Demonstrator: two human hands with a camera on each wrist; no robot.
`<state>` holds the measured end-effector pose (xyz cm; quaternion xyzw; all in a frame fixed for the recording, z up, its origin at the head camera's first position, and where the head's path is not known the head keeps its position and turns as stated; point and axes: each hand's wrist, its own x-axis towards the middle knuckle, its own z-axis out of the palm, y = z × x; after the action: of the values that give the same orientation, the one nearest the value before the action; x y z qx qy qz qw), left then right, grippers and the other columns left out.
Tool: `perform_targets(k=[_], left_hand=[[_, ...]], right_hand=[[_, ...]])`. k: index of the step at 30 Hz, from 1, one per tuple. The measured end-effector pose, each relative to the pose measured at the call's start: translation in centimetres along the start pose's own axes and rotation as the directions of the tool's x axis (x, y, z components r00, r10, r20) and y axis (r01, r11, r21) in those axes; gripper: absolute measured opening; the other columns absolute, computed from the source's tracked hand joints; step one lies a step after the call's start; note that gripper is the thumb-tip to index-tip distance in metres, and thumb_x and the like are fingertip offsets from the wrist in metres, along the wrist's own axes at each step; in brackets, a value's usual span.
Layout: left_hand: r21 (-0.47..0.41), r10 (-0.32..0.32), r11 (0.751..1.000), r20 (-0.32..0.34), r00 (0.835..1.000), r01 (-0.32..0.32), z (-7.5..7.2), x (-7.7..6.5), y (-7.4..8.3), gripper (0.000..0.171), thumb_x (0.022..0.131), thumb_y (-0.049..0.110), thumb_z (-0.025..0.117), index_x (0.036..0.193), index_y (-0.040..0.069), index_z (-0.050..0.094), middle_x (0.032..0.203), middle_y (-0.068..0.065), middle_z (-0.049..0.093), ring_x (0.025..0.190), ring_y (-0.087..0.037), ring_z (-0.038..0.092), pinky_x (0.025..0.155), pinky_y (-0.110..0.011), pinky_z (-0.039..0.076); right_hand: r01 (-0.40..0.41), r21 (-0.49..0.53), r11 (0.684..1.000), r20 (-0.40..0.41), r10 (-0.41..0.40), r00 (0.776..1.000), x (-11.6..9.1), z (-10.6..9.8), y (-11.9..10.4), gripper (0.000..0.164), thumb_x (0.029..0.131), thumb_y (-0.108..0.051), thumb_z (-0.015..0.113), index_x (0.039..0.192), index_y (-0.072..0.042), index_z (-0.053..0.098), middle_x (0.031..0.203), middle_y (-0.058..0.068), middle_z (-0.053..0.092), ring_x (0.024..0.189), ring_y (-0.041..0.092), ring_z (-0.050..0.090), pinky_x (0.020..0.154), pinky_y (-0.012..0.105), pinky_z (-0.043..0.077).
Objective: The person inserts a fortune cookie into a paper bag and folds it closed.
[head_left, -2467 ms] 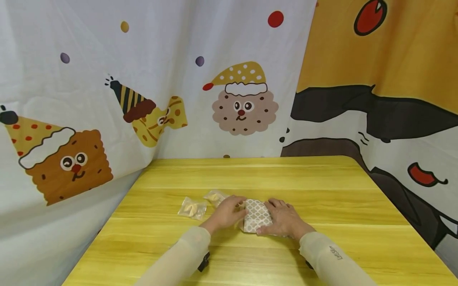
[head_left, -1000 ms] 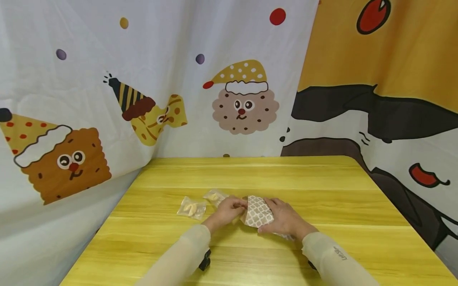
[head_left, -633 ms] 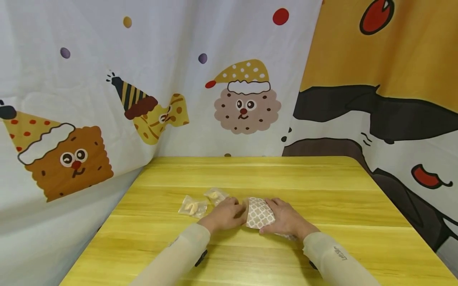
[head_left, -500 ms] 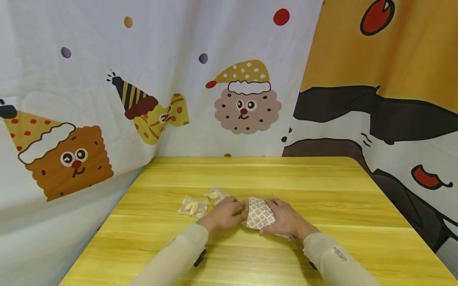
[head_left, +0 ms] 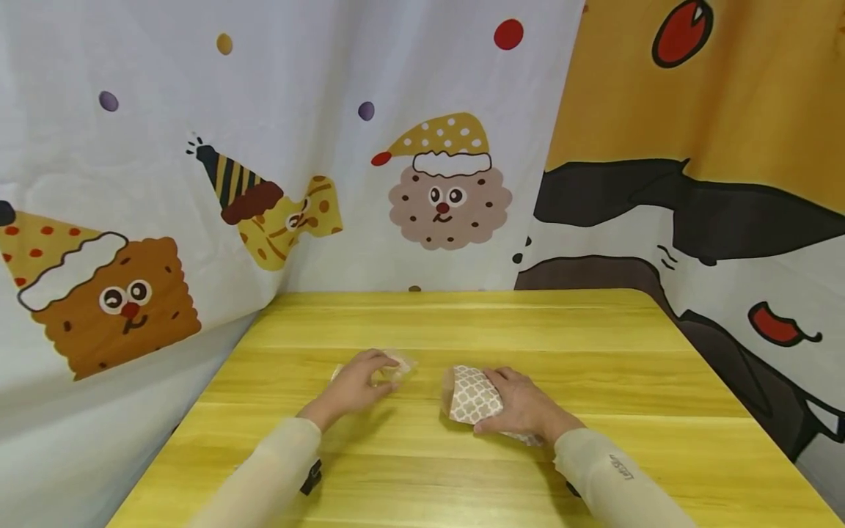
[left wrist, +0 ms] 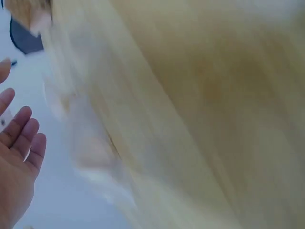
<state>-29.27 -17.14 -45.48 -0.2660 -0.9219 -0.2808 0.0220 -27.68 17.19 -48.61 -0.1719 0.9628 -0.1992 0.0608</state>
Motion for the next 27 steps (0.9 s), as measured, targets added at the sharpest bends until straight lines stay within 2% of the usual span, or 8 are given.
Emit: perform_targets(k=[3, 8, 10, 14, 17, 20, 24, 27], left_hand=[[0.024, -0.040, 0.999, -0.004, 0.999, 0.040, -1.5, -1.1, -1.8, 0.048, 0.091, 0.025, 0.074, 0.134, 0.009, 0.061, 0.133, -0.009, 0.053, 0.122, -0.034, 0.051, 0.098, -0.054, 0.045], [0.064, -0.084, 0.995, 0.038, 0.996, 0.081, -3.4, -2.4, -4.4, 0.059, 0.088, 0.021, 0.077, 0.140, 0.005, 0.055, 0.144, -0.019, 0.045, 0.132, -0.041, 0.042, 0.103, -0.059, 0.040], [0.100, -0.081, 0.992, 0.063, 0.995, 0.075, -3.8, -2.8, -5.2, 0.064, 0.086, 0.021, 0.078, 0.142, 0.003, 0.052, 0.148, -0.023, 0.041, 0.136, -0.044, 0.036, 0.105, -0.061, 0.035], [0.169, -0.040, 0.985, 0.108, 0.993, 0.021, -4.1, -3.2, -6.5, 0.071, 0.084, 0.021, 0.081, 0.143, 0.000, 0.048, 0.150, -0.028, 0.037, 0.136, -0.048, 0.035, 0.105, -0.064, 0.034], [0.187, -0.013, 0.982, 0.129, 0.992, -0.012, -4.1, -3.5, -7.0, 0.074, 0.083, 0.019, 0.082, 0.144, -0.002, 0.046, 0.150, -0.028, 0.036, 0.135, -0.049, 0.035, 0.106, -0.064, 0.032], [0.185, -0.015, 0.983, 0.142, 0.990, -0.011, -4.0, -3.7, -7.3, 0.072, 0.084, 0.016, 0.080, 0.145, -0.002, 0.046, 0.149, -0.027, 0.040, 0.135, -0.048, 0.037, 0.107, -0.063, 0.031], [0.181, -0.058, 0.983, 0.142, 0.988, 0.032, -3.9, -3.8, -7.3, 0.063, 0.087, 0.018, 0.078, 0.141, -0.001, 0.052, 0.142, -0.025, 0.049, 0.131, -0.046, 0.042, 0.106, -0.061, 0.034], [0.178, -0.082, 0.982, 0.115, 0.990, 0.061, -3.8, -4.0, -7.2, 0.057, 0.087, 0.022, 0.078, 0.135, 0.000, 0.058, 0.135, -0.023, 0.054, 0.126, -0.044, 0.048, 0.104, -0.058, 0.038]], right_hand=[[-0.001, 0.001, 1.000, 0.001, 0.001, 1.000, 0.1, 0.1, -0.1, 0.117, 0.065, -0.074, 0.076, 0.155, -0.013, 0.034, 0.153, 0.017, 0.035, 0.138, 0.042, 0.034, 0.105, 0.060, 0.036], [0.010, -0.002, 1.000, -0.002, -0.010, 1.000, 0.1, 0.2, -0.1, 0.116, 0.066, -0.075, 0.075, 0.155, -0.013, 0.035, 0.151, 0.016, 0.037, 0.136, 0.041, 0.037, 0.104, 0.059, 0.037], [0.014, -0.005, 1.000, -0.004, -0.014, 1.000, 0.1, 0.2, -0.1, 0.116, 0.066, -0.075, 0.075, 0.155, -0.012, 0.035, 0.150, 0.016, 0.038, 0.135, 0.041, 0.038, 0.104, 0.059, 0.038], [0.018, -0.015, 1.000, -0.002, -0.018, 1.000, -0.1, 0.0, -0.1, 0.116, 0.066, -0.074, 0.075, 0.154, -0.010, 0.035, 0.150, 0.017, 0.038, 0.135, 0.042, 0.037, 0.104, 0.060, 0.037], [0.020, -0.016, 1.000, -0.002, -0.020, 1.000, -0.2, 0.0, -0.1, 0.116, 0.066, -0.074, 0.075, 0.154, -0.010, 0.035, 0.150, 0.018, 0.038, 0.136, 0.043, 0.037, 0.104, 0.061, 0.037], [0.016, -0.015, 1.000, -0.002, -0.016, 1.000, -0.1, 0.1, 0.0, 0.116, 0.066, -0.075, 0.075, 0.155, -0.012, 0.034, 0.151, 0.018, 0.037, 0.136, 0.043, 0.036, 0.104, 0.061, 0.037], [0.016, -0.013, 1.000, -0.010, -0.016, 1.000, 0.0, 0.4, 0.2, 0.117, 0.066, -0.075, 0.075, 0.155, -0.012, 0.034, 0.151, 0.017, 0.038, 0.136, 0.043, 0.037, 0.103, 0.061, 0.038], [0.017, -0.007, 1.000, -0.018, -0.017, 1.000, 0.0, 0.4, 0.1, 0.117, 0.065, -0.075, 0.075, 0.155, -0.011, 0.035, 0.150, 0.016, 0.039, 0.134, 0.043, 0.038, 0.102, 0.060, 0.039]])
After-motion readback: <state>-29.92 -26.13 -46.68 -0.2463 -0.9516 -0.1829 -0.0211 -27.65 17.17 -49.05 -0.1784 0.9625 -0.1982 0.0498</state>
